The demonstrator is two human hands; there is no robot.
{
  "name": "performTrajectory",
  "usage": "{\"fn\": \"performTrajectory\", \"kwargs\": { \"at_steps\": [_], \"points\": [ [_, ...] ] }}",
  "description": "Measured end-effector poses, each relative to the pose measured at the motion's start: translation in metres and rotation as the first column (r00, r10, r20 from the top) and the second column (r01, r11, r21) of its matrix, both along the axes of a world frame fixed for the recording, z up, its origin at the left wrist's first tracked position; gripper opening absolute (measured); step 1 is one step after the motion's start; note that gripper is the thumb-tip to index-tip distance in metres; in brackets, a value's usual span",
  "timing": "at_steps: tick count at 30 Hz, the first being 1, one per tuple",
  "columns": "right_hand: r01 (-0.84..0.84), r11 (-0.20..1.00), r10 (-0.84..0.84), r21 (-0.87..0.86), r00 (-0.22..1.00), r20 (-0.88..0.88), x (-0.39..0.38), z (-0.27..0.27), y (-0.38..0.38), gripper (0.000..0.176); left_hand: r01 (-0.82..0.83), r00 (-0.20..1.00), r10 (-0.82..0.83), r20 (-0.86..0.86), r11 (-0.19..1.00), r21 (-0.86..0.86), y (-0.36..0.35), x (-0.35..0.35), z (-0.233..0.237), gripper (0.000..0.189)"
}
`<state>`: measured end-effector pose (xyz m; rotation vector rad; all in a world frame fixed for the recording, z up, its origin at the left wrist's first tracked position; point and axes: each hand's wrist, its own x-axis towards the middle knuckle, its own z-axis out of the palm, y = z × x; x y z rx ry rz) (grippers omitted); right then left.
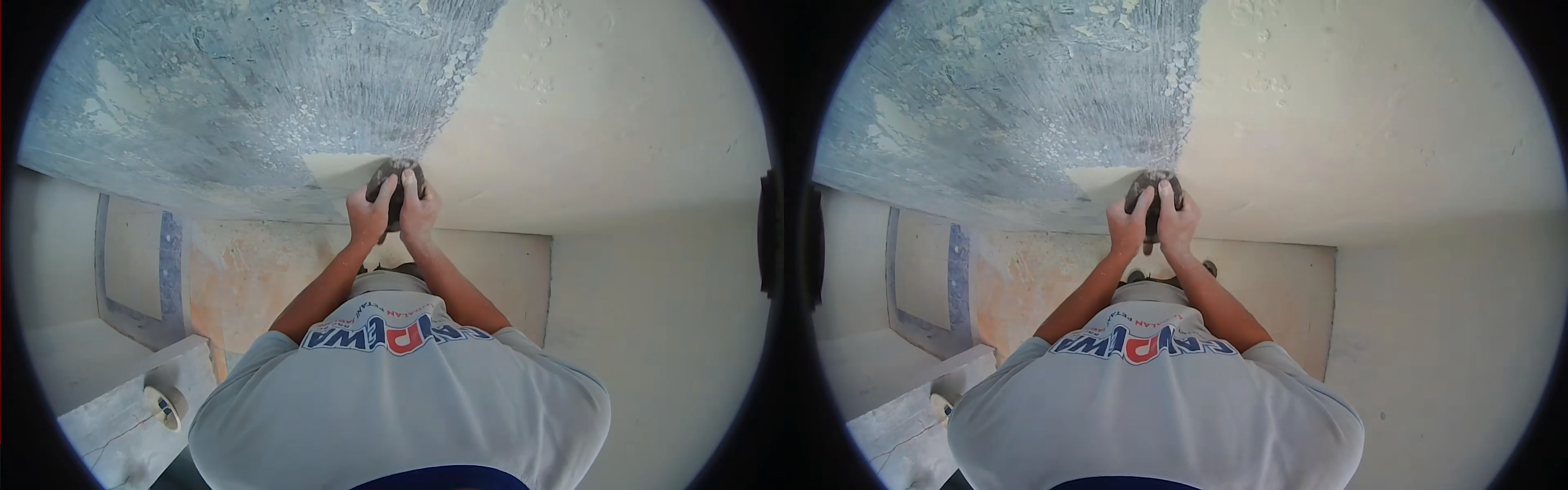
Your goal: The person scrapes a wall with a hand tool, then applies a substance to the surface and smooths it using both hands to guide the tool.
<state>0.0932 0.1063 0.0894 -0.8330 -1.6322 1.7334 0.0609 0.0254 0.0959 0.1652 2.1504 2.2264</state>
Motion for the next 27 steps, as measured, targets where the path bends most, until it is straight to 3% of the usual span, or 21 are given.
{"fn": "performTrajectory", "kwargs": {
  "at_steps": [1, 4, 7, 9, 13, 15, 18, 21, 23, 24, 25, 27],
  "points": [
    [-0.024, 1.0, 0.024, -0.012, 0.999, -0.028, 0.0, 0.005, 0.002, 0.037, 0.02, 1.0, -0.02, 0.014, 1.0, -0.004, -0.002, 0.001, 0.016, 0.038],
    [-0.044, 0.996, 0.045, 0.076, 0.999, -0.004, 0.006, -0.006, 0.003, 0.038, 0.017, 0.999, -0.015, 0.051, 0.999, -0.048, -0.003, 0.005, -0.018, 0.038],
    [-0.04, 0.998, 0.043, -0.039, 0.996, 0.081, 0.005, -0.01, 0.003, 0.037, -0.001, 1.0, 0.001, 0.028, 1.0, -0.015, 0.0, 0.006, -0.018, 0.036],
    [-0.007, 0.992, 0.008, 0.126, 1.0, -0.013, 0.001, 0.016, 0.004, 0.039, -0.01, 1.0, 0.01, 0.001, 1.0, 0.004, 0.001, 0.004, -0.008, 0.036],
    [0.007, 1.0, -0.007, -0.006, 1.0, 0.006, 0.007, 0.002, -0.003, 0.039, 0.022, 0.998, -0.022, 0.059, 1.0, 0.007, 0.0, 0.006, -0.02, 0.037],
    [-0.002, 1.0, 0.002, 0.001, 1.0, 0.012, 0.009, -0.002, 0.001, 0.039, 0.022, 0.996, -0.023, 0.083, 1.0, 0.004, 0.0, 0.007, -0.031, 0.036],
    [-0.021, 1.0, 0.021, 0.017, 1.0, 0.008, 0.006, 0.008, 0.005, 0.039, 0.056, 0.994, -0.061, 0.09, 0.997, 0.053, 0.001, 0.001, 0.012, 0.036],
    [-0.015, 0.998, 0.015, 0.067, 1.0, -0.009, 0.012, 0.0, 0.002, 0.039, 0.044, 0.993, -0.044, 0.107, 0.999, 0.002, 0.002, 0.008, -0.014, 0.029],
    [0.008, 1.0, -0.01, 0.021, 0.996, 0.09, 0.014, -0.007, -0.002, 0.035, 0.054, 0.99, -0.05, 0.134, 0.998, -0.021, 0.002, 0.007, -0.011, 0.029],
    [0.011, 0.999, -0.011, 0.033, 1.0, 0.008, 0.009, -0.01, 0.0, 0.037, 0.049, 0.995, -0.052, 0.086, 0.998, 0.041, 0.003, 0.003, -0.009, 0.031],
    [0.015, 0.999, -0.015, 0.033, 1.0, 0.004, 0.004, 0.006, 0.003, 0.037, 0.047, 0.998, -0.052, 0.044, 0.994, 0.102, 0.005, 0.001, -0.004, 0.034],
    [-0.023, 0.999, 0.023, 0.026, 0.999, 0.026, 0.006, 0.037, 0.004, 0.039, 0.071, 0.994, -0.076, 0.08, 0.995, 0.067, -0.003, 0.007, -0.01, 0.033]
  ]
}}
